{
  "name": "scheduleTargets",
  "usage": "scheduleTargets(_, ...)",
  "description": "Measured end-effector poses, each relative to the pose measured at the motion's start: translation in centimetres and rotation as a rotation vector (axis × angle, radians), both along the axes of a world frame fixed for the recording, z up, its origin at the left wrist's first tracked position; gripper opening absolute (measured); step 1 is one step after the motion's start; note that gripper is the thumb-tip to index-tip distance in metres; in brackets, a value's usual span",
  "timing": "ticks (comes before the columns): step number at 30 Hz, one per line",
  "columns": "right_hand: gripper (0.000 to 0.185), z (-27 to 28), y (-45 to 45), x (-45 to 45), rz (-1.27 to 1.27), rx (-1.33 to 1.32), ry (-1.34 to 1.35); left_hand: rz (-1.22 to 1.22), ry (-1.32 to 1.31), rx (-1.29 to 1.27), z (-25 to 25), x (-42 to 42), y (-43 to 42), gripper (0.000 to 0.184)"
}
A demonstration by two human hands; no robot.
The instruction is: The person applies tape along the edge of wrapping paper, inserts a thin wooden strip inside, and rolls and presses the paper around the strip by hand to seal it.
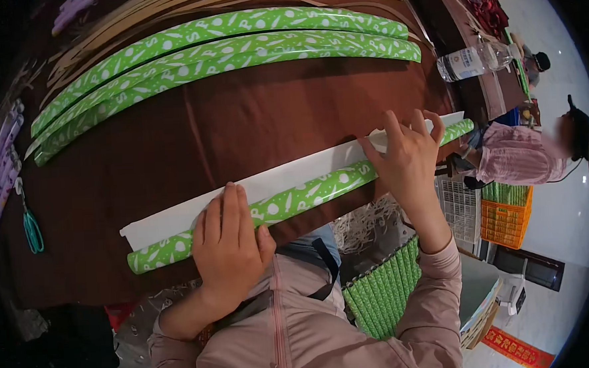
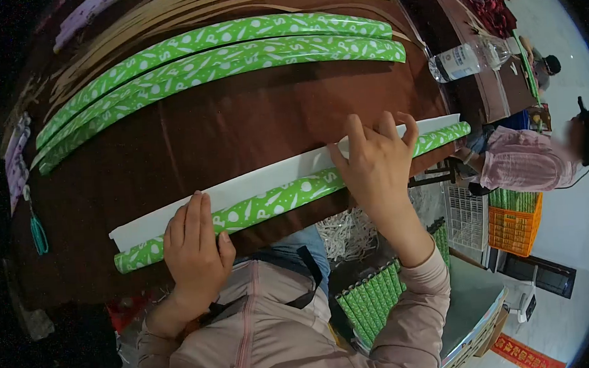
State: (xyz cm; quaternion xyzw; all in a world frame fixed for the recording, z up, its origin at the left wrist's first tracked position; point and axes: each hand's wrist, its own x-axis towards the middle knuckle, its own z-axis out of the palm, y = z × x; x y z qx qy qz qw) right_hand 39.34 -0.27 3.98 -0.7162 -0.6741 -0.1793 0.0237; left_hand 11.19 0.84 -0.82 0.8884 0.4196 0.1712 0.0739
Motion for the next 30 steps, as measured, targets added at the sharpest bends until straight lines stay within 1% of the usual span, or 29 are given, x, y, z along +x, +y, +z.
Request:
scheduleTargets(2,0.034,-0.1,-0.1,-0.8,-0.007,0.006,0.006,-0.020,-0.022,-0.008,0.1,-0.7,0.0,0.051)
scheduleTargets(6,0.034,0.1,-0.1,-4.8,-0.008,0.034,0.067,0.029,0.038,0.006,0.5,-4.3,0.1,0.052)
scheduleTargets(8,0.034,-0.2,0.1,-7.1,-0.011,0.053,0.082,0.068,0.078,0.036,0.8,-6.3,0.1,0.055)
scheduleTargets(10,0.034,-0.3,0.2,-8.1,-0.011,0.053,0.089,0.083,0.112,0.050,0.8,-6.9,0.1,0.054)
scheduleTargets(12,0.034,-0.3,0.2,-8.4,-0.024,0.046,0.071,0.107,0.119,0.068,0.7,-6.5,0.0,0.051)
scheduleTargets(15,0.034,-0.4,0.0,-8.2,-0.028,0.042,0.100,0.130,0.142,0.045,0.5,-5.6,-0.5,0.052)
scheduleTargets(19,0.035,-0.7,0.0,-8.1,-0.009,0.084,0.099,0.143,0.185,0.078,1.0,-4.6,-0.4,0.051)
scheduleTargets(21,0.039,-0.4,-0.2,-8.4,-0.081,-0.018,0.100,0.144,0.222,0.112,1.2,-3.9,-0.5,0.050)
scheduleTargets(25,0.039,-0.6,-0.1,-8.3,-0.083,-0.006,0.102,0.108,0.190,0.117,0.9,-2.3,-0.5,0.050)
scheduleTargets(27,0.034,-0.9,-0.1,-8.3,-0.065,0.048,0.099,0.108,0.164,0.158,0.9,-1.2,-0.4,0.048)
scheduleTargets(30,0.039,-0.6,-0.1,-8.3,-0.102,-0.021,0.091,0.091,0.141,0.168,1.0,0.3,-0.3,0.047)
